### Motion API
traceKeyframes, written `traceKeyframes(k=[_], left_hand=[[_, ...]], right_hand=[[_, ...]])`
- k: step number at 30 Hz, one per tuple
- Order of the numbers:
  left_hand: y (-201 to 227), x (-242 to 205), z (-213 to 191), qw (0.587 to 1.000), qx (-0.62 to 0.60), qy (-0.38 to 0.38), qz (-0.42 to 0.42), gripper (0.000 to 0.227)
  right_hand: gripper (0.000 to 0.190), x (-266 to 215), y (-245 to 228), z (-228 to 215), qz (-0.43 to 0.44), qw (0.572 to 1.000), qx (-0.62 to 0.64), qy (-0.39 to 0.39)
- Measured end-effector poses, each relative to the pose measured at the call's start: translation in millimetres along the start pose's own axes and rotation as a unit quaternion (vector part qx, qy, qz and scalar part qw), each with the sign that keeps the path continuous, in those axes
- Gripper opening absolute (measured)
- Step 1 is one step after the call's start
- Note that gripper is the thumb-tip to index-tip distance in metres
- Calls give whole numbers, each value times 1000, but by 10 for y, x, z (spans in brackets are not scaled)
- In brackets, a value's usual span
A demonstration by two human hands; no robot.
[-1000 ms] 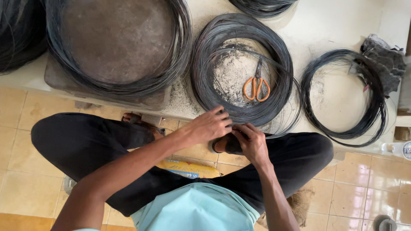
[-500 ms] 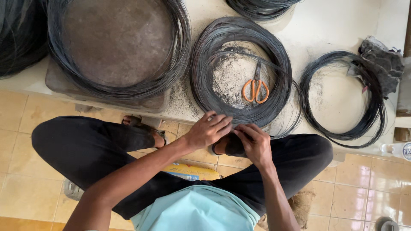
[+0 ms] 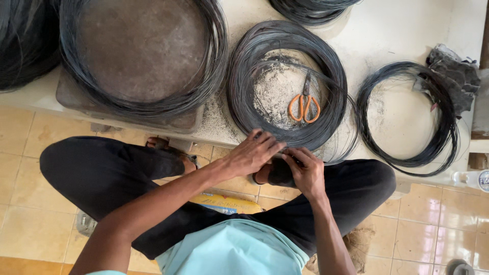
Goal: The person sits on the floor and ties a bundle of black wire using a small piece of string. They wrap the string around the wire bundle and tie a knot to secure it.
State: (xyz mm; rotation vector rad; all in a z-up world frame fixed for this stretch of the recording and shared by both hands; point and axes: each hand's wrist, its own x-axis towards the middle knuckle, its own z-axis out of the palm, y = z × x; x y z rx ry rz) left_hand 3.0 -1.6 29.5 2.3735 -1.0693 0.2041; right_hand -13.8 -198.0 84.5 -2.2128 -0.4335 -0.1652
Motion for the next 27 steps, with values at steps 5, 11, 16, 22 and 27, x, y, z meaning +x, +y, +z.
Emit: traceKeyframes(k=[5,11,16,22,27], left_hand=[[-91,-16,75,997,56,-12,54,30],[-44,51,-274,995,65,-43,70,20],[-31,49,-309,993,71,-39,82,21],[-294,55,21,996,17,-32,77,8],[-341,204,-87,970,-240,10,-35,33]], right_hand=[[8,0,17,22,-1,1000,-1,-16],[8,4,-4,2,14,1000,9,-25],[8,-2,2,-12,26,999,5,-37],[8,-1,-22,-32,18,998,5,-55],[8,-1,3,-33,17,998,11,-52]])
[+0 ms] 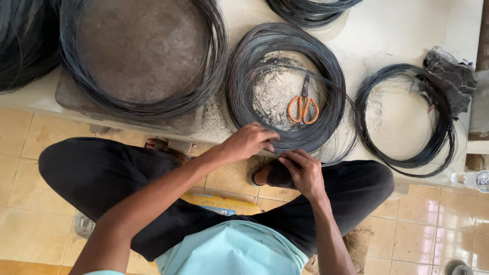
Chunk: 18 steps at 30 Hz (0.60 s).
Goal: The person sits on the floor and ties a bundle of black wire using a small piece of string. They wrap the string around the wire bundle and tie a knot to secure it.
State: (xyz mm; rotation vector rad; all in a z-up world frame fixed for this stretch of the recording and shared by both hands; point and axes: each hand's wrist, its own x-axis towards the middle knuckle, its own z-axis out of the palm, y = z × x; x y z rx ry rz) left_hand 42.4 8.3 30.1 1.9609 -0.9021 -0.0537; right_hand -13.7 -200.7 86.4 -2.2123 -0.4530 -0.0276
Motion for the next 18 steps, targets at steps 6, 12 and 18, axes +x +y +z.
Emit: traceKeyframes(k=[6,12,18], left_hand=[[96,-27,6,990,-102,47,-80,26],[353,-24,-80,986,-26,123,-109,30],[152,-170,223,965,206,164,12,20]], right_hand=[[6,12,-49,-7,-1,999,21,30],[6,-5,-20,26,0,999,14,51],[7,-31,14,54,13,998,21,61]])
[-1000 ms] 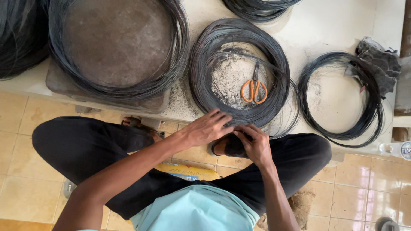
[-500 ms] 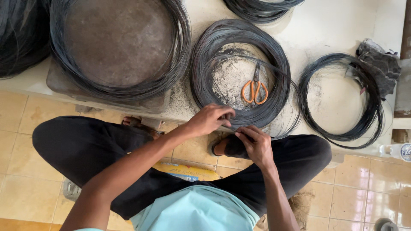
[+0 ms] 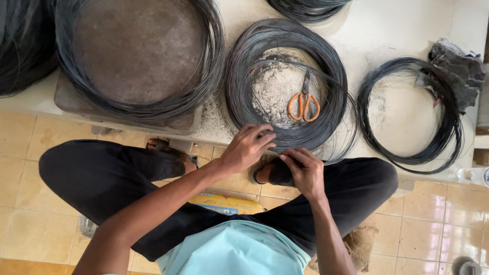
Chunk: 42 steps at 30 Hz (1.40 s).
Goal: The person sits on the floor and ties a bundle of black wire using a small piece of string. They wrap the string around the wire bundle and tie a knot to secure it.
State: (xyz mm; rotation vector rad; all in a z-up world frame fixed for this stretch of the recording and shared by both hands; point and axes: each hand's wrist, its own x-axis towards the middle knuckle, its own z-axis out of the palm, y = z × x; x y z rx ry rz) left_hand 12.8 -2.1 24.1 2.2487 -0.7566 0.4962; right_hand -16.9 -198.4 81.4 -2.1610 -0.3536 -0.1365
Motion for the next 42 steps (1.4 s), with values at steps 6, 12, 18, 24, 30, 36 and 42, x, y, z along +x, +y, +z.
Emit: traceKeyframes(k=[6,12,18,24,30,36,42], left_hand=[[-72,-128,24,987,120,-44,97,43],[-10,-69,-79,993,63,-92,29,26],[-51,53,-118,970,27,-240,-7,44],[-170,-18,-44,975,49,-185,110,16],[-217,7,-57,969,104,-146,171,9],[-237,76,-224,968,81,-160,177,16],[-320,-3,-92,978,-51,-179,92,25]], right_hand=[[8,25,-23,-36,0,1000,1,13],[8,3,-14,13,1,1000,0,6],[9,9,7,16,7,1000,9,1],[9,-10,27,0,15,1000,6,-16],[9,17,-17,-8,15,1000,3,-19],[9,34,54,-21,-9,1000,8,-25],[8,29,36,-32,-6,1000,9,-25]])
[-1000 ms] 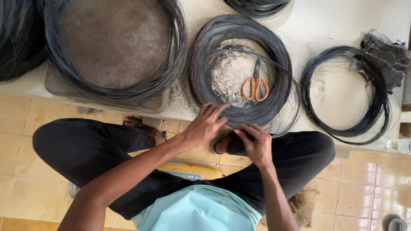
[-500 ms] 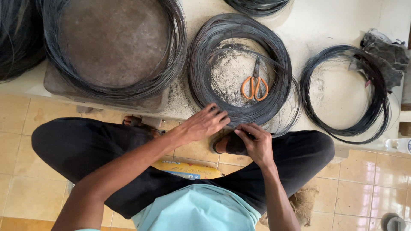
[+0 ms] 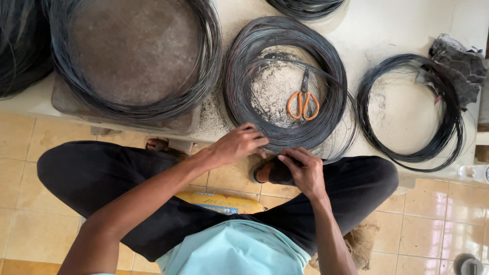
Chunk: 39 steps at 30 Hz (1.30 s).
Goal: The person sits on the floor and ties a bundle of black wire using a small piece of string. They wrap the string around the wire bundle and tie a knot to secure it.
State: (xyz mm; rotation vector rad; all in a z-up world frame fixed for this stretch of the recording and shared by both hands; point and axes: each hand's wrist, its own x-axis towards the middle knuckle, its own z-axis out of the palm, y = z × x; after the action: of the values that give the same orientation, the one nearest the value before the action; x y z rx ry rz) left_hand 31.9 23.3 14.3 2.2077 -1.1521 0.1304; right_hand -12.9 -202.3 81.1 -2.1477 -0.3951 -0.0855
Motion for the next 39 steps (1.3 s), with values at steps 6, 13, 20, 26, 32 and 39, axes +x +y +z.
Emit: traceKeyframes(k=[6,13,20,26,32,39], left_hand=[[-129,-28,-38,970,-225,-49,-81,20],[-27,65,-201,949,-277,-84,-127,31],[-200,248,-268,881,-349,-191,-258,24],[-453,470,-121,778,-398,-354,-332,23],[-438,772,-200,704,-398,-465,-359,15],[-448,762,-290,692,-424,-455,-365,15]], right_hand=[[7,2,-27,5,7,1000,8,-6],[7,-15,13,31,19,1000,4,-12],[7,-24,-4,88,5,1000,14,-27],[7,-32,-4,134,0,999,14,-36],[9,-65,53,139,18,998,-6,-63],[74,-424,535,-204,77,905,-299,292]])
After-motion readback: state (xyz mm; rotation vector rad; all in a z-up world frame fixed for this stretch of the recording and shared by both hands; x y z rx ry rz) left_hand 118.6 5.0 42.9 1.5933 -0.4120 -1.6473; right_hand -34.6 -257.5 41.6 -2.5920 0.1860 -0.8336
